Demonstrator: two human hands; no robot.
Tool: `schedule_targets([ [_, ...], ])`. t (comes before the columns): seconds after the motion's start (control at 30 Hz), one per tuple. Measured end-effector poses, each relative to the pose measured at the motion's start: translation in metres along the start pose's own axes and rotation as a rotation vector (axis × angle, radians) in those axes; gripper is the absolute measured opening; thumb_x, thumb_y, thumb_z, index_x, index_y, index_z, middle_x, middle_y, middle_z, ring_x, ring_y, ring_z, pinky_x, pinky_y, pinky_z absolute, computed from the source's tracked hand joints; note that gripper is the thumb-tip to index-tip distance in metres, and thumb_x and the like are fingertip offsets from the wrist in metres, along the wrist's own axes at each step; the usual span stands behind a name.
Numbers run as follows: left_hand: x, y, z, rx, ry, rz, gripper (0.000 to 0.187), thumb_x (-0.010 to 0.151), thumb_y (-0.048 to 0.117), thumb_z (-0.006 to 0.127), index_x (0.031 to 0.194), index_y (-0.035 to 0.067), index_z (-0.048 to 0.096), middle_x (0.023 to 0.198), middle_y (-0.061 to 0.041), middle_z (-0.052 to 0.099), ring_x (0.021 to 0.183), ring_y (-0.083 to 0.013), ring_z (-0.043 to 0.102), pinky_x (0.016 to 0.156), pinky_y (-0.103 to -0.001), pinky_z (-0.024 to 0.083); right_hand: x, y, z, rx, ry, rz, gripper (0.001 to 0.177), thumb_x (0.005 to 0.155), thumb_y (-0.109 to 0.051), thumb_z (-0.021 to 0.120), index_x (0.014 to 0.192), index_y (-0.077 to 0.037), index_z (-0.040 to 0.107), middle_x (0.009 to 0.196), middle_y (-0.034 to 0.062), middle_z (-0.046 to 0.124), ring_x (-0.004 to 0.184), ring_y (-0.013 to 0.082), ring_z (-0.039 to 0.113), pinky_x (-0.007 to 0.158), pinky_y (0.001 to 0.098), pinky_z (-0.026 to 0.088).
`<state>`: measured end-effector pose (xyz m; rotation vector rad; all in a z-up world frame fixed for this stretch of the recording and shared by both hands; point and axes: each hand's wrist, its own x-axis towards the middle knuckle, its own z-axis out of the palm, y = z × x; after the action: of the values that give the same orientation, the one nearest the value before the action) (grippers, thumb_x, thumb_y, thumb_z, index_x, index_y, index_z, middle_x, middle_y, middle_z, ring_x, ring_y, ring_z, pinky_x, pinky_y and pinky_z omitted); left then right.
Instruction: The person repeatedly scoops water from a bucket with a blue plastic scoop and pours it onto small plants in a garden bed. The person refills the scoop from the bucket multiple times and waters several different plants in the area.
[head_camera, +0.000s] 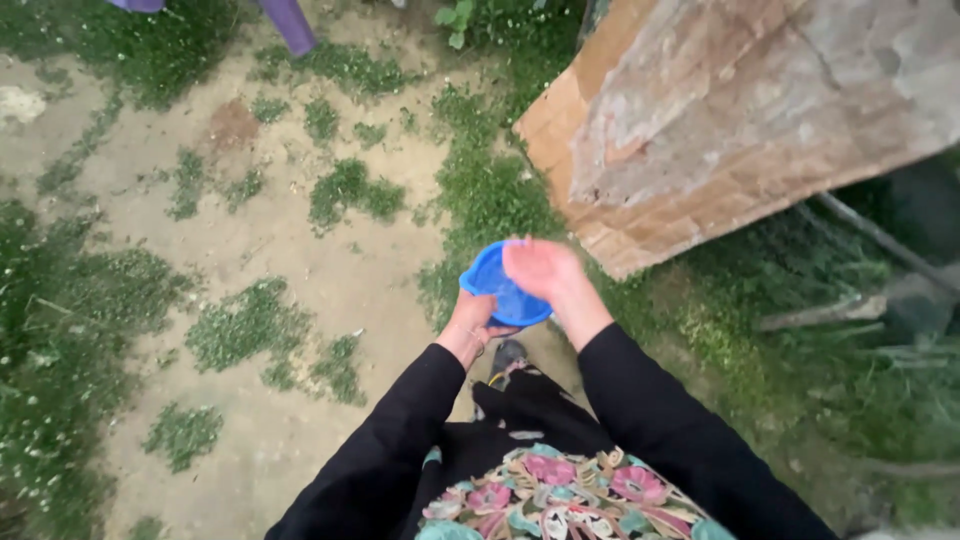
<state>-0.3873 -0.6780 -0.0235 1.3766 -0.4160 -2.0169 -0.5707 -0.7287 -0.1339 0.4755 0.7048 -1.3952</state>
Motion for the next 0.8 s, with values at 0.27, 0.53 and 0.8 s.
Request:
schedule_targets([
  [0.27,0.066,0.053,0.072,0.026,0.050,0.045,0.074,0.080,-0.017,0.042,0.149,0.010,0.041,0.153,-0.026,0.043,0.128,-0.0673,0.044,0.081,-0.084,0.048,0.002,-0.079,0.096,-0.038,0.029,0.069,0.014,0.085,-0.008,0.066,0.095,0.000,0.071,0.108,0.0159,0.075,0.105,0.0327,0.071,0.100,0.0544,0.057],
  [0.53,0.122,0.049,0.082,0.074,0.116,0.041,0.065,0.079,-0.015,0.045,0.139,0.010,0.053,0.140,-0.025,0.056,0.109,-0.0676,0.056,0.064,-0.081,0.055,0.161,-0.084,-0.019,-0.006,0.186,0.077,0.015,0.087,0.000,0.048,0.084,0.001,0.062,0.086,0.0154,0.066,0.087,0.0364,0.069,0.092,0.0546,0.060],
  [0.8,0.135,0.090,0.086,0.071,0.185,-0.037,0.071,0.078,-0.018,0.050,0.145,0.005,0.044,0.148,-0.028,0.046,0.112,-0.0690,0.054,0.067,-0.081,0.054,0.024,-0.114,0.204,-0.016,-0.253,-0.076,0.009,0.085,-0.009,0.073,0.086,-0.001,0.075,0.097,0.0143,0.078,0.104,0.0278,0.072,0.108,0.0469,0.053],
])
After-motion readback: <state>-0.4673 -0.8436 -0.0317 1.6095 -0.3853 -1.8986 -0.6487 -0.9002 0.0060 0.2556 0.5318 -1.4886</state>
